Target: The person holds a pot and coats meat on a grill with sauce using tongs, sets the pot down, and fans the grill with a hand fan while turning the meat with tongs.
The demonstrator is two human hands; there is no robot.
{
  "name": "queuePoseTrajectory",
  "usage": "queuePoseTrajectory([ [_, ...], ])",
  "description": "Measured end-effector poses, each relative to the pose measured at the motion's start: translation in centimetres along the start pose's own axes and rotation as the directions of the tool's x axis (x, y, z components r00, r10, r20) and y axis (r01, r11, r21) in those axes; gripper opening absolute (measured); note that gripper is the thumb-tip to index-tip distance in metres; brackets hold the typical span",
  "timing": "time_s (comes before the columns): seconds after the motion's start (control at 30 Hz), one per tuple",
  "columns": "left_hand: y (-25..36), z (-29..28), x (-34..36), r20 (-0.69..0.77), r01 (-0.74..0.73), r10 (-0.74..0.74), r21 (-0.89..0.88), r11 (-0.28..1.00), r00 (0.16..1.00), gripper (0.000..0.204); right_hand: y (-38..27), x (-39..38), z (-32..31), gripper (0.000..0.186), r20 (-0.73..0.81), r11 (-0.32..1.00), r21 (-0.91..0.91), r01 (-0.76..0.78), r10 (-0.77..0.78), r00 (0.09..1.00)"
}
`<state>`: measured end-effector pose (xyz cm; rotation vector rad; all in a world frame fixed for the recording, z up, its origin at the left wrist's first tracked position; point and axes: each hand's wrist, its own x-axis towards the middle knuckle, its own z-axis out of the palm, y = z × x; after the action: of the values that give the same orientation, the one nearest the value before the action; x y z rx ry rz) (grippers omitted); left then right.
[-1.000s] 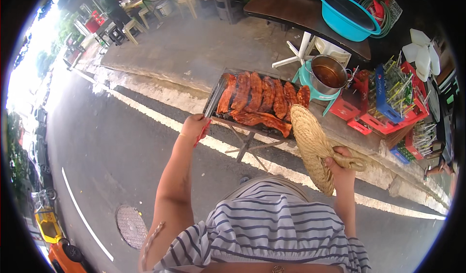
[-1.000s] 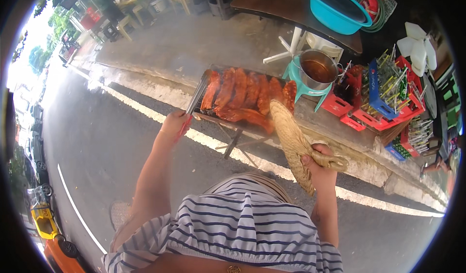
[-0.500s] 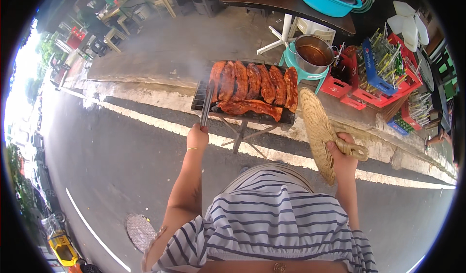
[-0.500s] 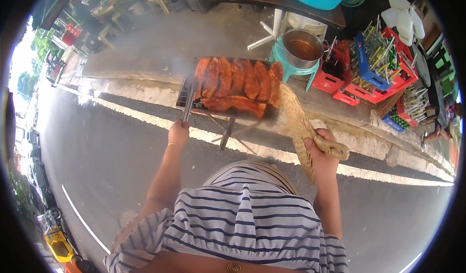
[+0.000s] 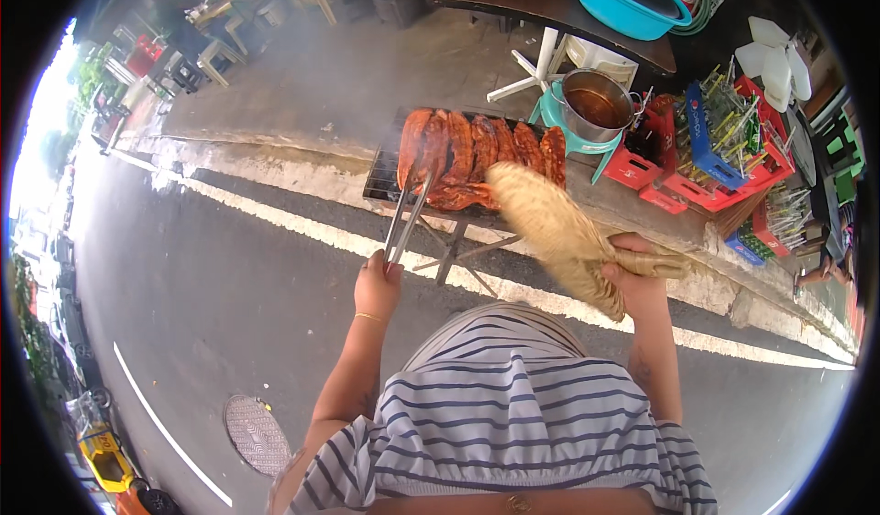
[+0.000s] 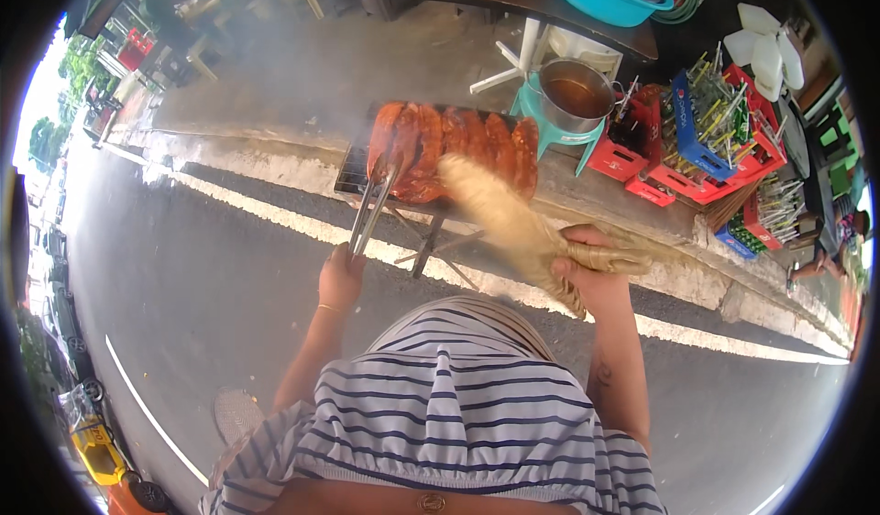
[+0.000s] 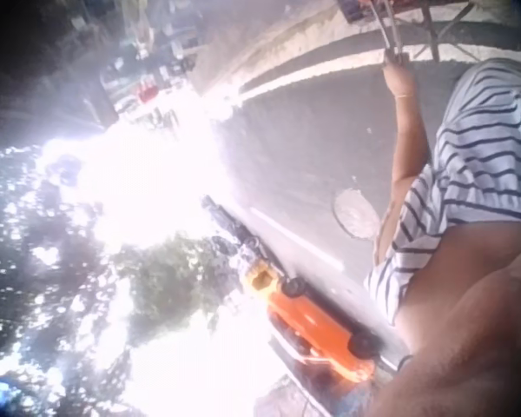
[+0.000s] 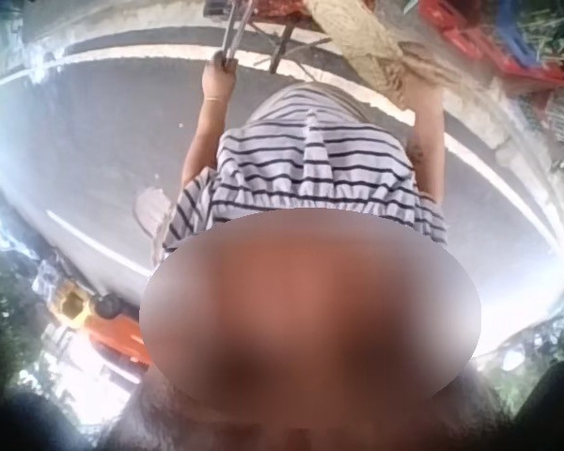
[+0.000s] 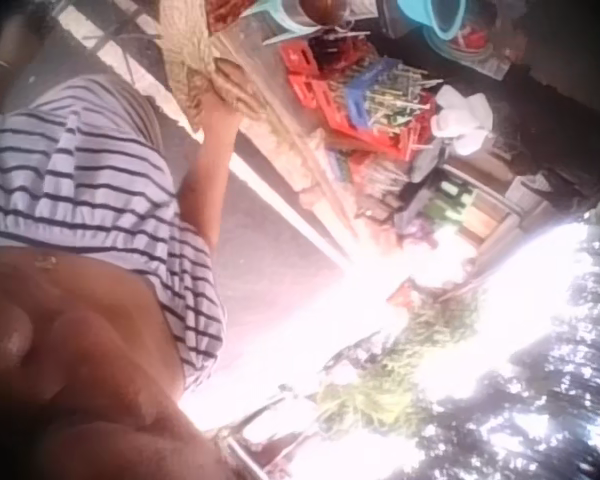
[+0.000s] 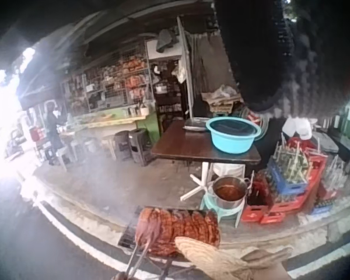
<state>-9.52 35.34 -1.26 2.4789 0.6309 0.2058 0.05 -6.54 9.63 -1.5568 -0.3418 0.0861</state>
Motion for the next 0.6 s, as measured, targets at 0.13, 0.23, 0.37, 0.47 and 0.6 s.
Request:
queuePoseTrajectory([
  [0.13, -1.3, 1.5, -0.6, 0.012, 0.036, -0.035, -0.098, 0.995, 0.999, 0.028, 0.5, 1.1, 1.1, 0.041, -0.098, 0.992, 0.044, -0.121, 0.125, 0.987],
  [0.23, -1.6, 1.1, -1.3, 0.000, 0.077, -0.078, -0.143, 0.987, 0.997, 0.026, 1.0, 3.0, 3.7, 0.038, -0.299, 0.902, -0.426, -0.063, -0.075, 0.951],
  [0.37, -3.8, 1.4, -2.2, 0.035, 0.180, -0.177, -0.248, 0.952, 0.984, 0.038, 1.1, 1.8, 4.3, 0.041, 0.216, 0.989, 0.072, 0.127, -0.140, 0.966],
  [0.47, -1.8, 1.1, -1.5, 0.089, 0.161, -0.140, -0.305, 0.939, 0.986, 0.038, 1.7, 2.0, 5.7, 0.047, -0.047, 0.989, -0.142, -0.029, 0.023, 0.999],
  [0.6, -2.4, 1.4, -1.9, 0.096, 0.159, -0.132, -0.397, 0.904, 0.987, 0.038, 1.4, 0.8, 6.5, 0.048, -0.091, 0.924, -0.374, -0.074, 0.043, 0.995],
])
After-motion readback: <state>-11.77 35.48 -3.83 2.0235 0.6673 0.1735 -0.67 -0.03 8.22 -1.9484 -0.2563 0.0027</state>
